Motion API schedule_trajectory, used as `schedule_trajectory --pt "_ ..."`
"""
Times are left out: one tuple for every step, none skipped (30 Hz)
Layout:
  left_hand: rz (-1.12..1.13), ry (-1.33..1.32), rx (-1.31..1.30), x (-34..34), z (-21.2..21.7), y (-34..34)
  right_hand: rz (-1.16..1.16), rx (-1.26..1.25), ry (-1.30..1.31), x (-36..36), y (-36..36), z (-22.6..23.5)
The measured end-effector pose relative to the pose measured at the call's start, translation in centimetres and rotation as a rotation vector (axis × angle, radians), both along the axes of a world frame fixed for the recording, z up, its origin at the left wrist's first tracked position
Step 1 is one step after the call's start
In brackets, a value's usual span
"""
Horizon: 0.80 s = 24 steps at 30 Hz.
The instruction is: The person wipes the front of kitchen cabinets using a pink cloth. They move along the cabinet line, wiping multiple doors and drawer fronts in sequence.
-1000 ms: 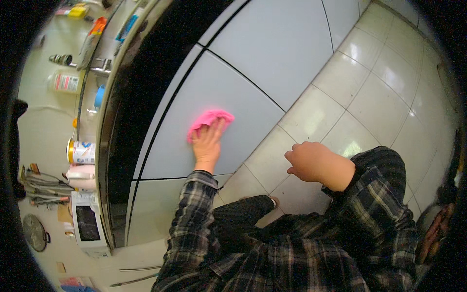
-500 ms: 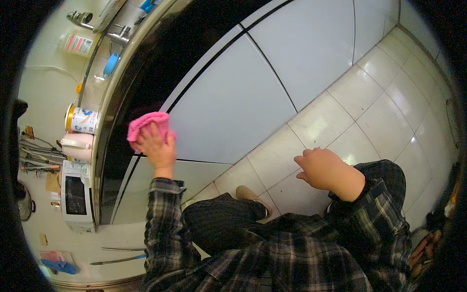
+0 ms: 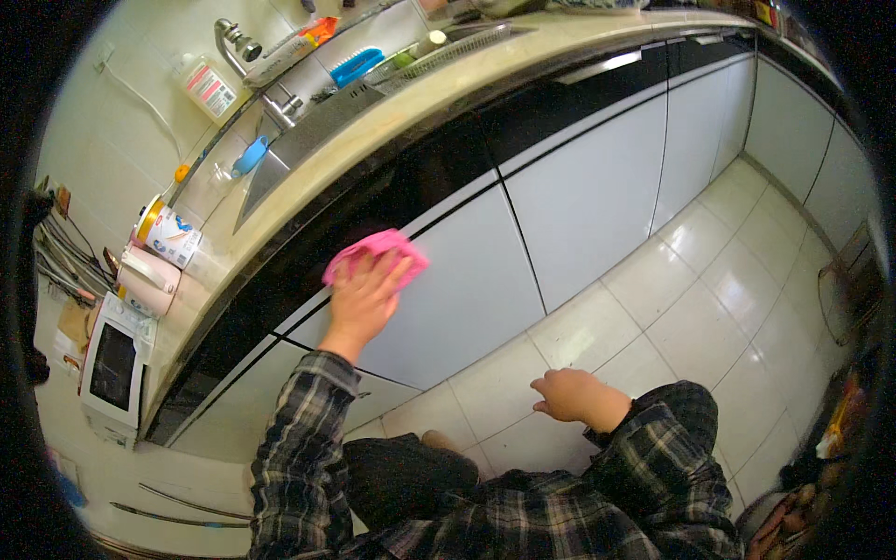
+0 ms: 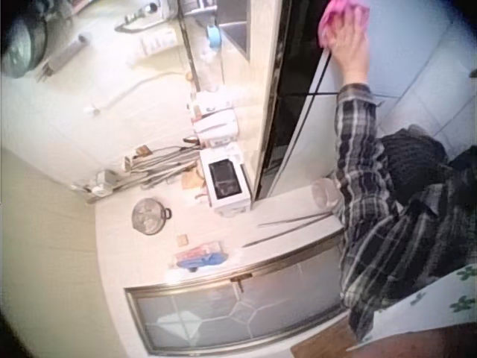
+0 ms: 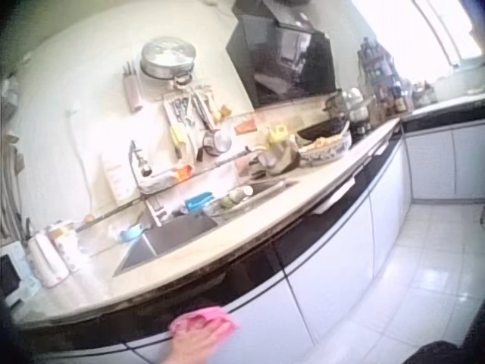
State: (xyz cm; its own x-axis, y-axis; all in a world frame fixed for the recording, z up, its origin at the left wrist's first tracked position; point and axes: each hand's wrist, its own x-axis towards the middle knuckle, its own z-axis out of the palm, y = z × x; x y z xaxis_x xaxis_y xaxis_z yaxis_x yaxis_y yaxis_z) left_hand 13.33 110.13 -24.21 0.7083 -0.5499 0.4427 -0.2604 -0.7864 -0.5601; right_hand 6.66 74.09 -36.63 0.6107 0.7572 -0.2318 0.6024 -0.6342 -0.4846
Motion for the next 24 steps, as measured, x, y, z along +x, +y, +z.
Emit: schedule_trajectory --pt "-0.024 -0.032 0.108 1.6 0.2 -1.7 -0.012 -0.015 0.011 0.1 0.1 -0.2" --pt "-0.023 -0.044 0.210 3.3 0.2 -3.4 -0.004 -0.047 0.034 0.3 0.2 -0.4" --pt "-0.039 -0.035 0.223 4.7 0.1 -5.1 -0.018 -0.012 0.024 0.7 0.4 -0.5" --pt "-0.071 -0.021 0.195 5.7 -0.1 -6.5 -0.020 0.005 0.023 1.1 0.5 -0.6" --pt "-0.063 -0.052 0.214 5.8 -0.4 -7.0 -0.038 -0.010 0.021 1.5 0.6 -0.7" --pt "-0.082 -0.078 0.202 6.1 -0.6 -7.3 -0.041 -0.018 0.015 1.8 0.6 -0.6" --pt "-0.106 -0.068 0.176 6.2 -0.8 -7.0 -0.070 -0.056 0.011 2.1 0.6 -0.6" --pt "-0.073 -0.087 0.187 5.8 -1.0 -6.3 -0.101 -0.104 0.007 2.2 0.4 -0.5" --pt "-0.039 -0.065 0.177 4.8 -1.4 -5.2 -0.099 -0.058 0.015 2.3 0.2 -0.5" --pt "-0.024 -0.056 0.138 3.4 -2.0 -3.8 -0.091 -0.024 0.021 2.2 -0.1 -0.4" --pt "0.048 0.002 0.156 2.0 -2.3 -1.9 -0.073 -0.004 0.031 2.0 -0.5 -0.3" --pt "0.042 -0.056 0.137 0.4 -2.3 0.3 -0.082 0.014 0.020 1.7 -0.8 -0.2" --pt "0.086 0.002 0.115 -1.4 -2.3 2.7 -0.082 0.017 0.019 1.5 -1.2 0.0" --pt "0.135 0.026 -0.039 -3.6 -2.4 4.8 -0.081 0.023 0.013 1.3 -1.5 0.1" --pt "0.284 0.096 -0.095 -5.8 -2.3 6.9 -0.092 0.021 0.027 1.1 -1.8 0.3" --pt "0.257 -0.085 -0.060 -7.1 -2.4 8.5 -0.099 0.019 0.029 1.0 -2.0 0.4" --pt "0.313 -0.111 -0.047 -8.3 -2.3 9.9 -0.103 0.015 0.029 0.9 -2.2 0.5" --pt "0.270 -0.168 -0.076 -9.1 -2.3 10.9 -0.107 0.015 0.027 0.9 -2.3 0.6" --pt "0.359 -0.111 -0.080 -9.2 -2.5 11.3 -0.101 0.014 0.026 0.8 -2.4 0.7" --pt "0.393 -0.101 -0.079 -8.9 -2.6 11.2 -0.095 -0.023 0.027 0.8 -2.5 0.8" --pt "0.293 -0.202 -0.136 -7.7 -2.7 10.7 -0.092 0.000 0.046 0.7 -2.5 0.8" --pt "0.351 -0.176 -0.055 -6.6 -2.6 9.9 -0.082 0.010 0.055 0.8 -2.4 0.8" --pt "0.307 -0.228 -0.065 -5.4 -2.4 9.0 -0.082 0.019 0.056 0.8 -2.4 0.7" --pt "0.270 -0.267 -0.078 -4.2 -2.2 7.7 -0.083 0.006 0.057 0.9 -2.2 0.5"
